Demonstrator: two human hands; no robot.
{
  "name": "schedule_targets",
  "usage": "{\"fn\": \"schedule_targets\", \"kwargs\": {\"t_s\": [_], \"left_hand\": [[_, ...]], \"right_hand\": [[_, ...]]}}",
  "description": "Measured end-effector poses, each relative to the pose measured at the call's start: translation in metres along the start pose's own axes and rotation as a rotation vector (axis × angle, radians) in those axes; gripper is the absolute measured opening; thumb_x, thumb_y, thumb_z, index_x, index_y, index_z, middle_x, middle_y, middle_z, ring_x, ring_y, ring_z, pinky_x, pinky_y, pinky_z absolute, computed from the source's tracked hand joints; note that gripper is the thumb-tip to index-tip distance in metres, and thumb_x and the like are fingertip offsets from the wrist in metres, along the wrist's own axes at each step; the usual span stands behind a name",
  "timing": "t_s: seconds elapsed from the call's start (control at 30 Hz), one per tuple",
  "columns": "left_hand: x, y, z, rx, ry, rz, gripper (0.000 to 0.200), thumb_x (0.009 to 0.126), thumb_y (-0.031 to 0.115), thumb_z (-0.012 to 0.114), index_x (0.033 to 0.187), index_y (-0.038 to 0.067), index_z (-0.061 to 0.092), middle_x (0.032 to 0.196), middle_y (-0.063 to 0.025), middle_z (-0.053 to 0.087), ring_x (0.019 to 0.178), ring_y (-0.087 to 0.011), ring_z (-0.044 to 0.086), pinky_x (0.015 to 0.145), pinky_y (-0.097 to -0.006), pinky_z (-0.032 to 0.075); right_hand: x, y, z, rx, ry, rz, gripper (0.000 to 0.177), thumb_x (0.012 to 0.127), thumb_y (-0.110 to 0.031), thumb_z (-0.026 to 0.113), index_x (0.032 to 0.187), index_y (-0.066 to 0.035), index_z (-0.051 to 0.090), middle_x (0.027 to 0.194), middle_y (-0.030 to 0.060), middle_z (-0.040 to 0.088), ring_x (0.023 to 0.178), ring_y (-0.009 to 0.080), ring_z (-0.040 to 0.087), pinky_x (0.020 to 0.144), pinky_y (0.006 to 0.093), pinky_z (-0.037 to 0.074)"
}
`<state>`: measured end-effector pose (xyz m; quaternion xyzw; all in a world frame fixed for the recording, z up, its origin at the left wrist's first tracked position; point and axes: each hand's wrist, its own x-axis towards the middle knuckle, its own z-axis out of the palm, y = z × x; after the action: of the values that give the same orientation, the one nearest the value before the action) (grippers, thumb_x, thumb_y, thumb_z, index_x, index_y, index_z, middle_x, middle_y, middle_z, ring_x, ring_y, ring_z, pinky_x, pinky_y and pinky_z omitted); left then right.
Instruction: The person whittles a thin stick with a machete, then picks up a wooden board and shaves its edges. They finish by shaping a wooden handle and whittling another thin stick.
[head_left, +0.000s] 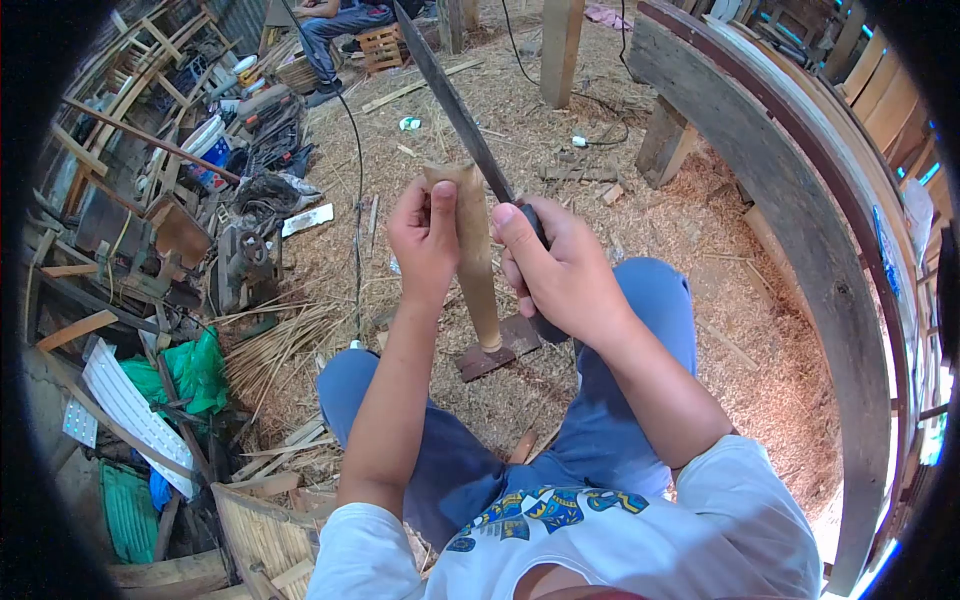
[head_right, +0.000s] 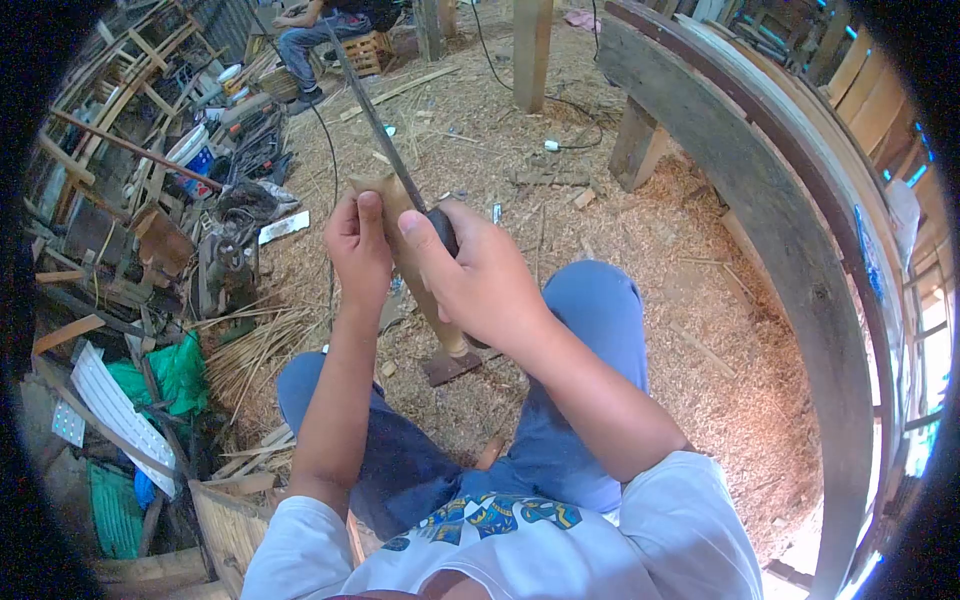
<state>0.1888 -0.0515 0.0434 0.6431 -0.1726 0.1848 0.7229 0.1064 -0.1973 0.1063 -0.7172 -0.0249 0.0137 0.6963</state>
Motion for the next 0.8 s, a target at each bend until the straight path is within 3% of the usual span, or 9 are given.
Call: {"fn": "schedule_targets", "kwargs": {"t_s": [0.5,0.67,0.8], "left_hand": [[0.000,-0.011,-0.004,0.000,0.003,-0.001,0.037,0.105,0.039,0.058,0.102,0.004,0.066,0.084,0.0048,0.062,0.075,-0.0019,0.051,0.063,-0.0204,0.039],[0.001,-0.011,-0.001,-0.034,0.041,0.033,0.029,0.104,0.030,0.061,0.099,0.002,0.067,0.079,0.0038,0.062,0.069,-0.0006,0.050,0.059,-0.0191,0.039],[0.001,-0.012,-0.002,-0.021,0.028,0.052,0.029,0.104,0.030,0.061,0.100,0.002,0.067,0.078,0.0042,0.062,0.069,-0.0004,0.050,0.058,-0.0191,0.039]], "right_hand": [[-0.002,-0.003,0.003,-0.048,0.028,0.012,0.041,0.104,-0.040,0.056,0.089,-0.002,0.058,0.058,0.0004,0.055,0.047,0.0080,0.054,0.043,0.0278,0.041],[-0.003,-0.006,0.002,-0.045,-0.007,0.034,0.038,0.106,-0.040,0.052,0.096,-0.004,0.056,0.064,-0.0018,0.052,0.047,0.0046,0.048,0.043,0.0222,0.039],[-0.003,-0.005,0.003,-0.016,0.018,0.023,0.040,0.105,-0.040,0.054,0.092,-0.002,0.057,0.060,-0.0002,0.054,0.046,0.0070,0.051,0.042,0.0256,0.040]]}}
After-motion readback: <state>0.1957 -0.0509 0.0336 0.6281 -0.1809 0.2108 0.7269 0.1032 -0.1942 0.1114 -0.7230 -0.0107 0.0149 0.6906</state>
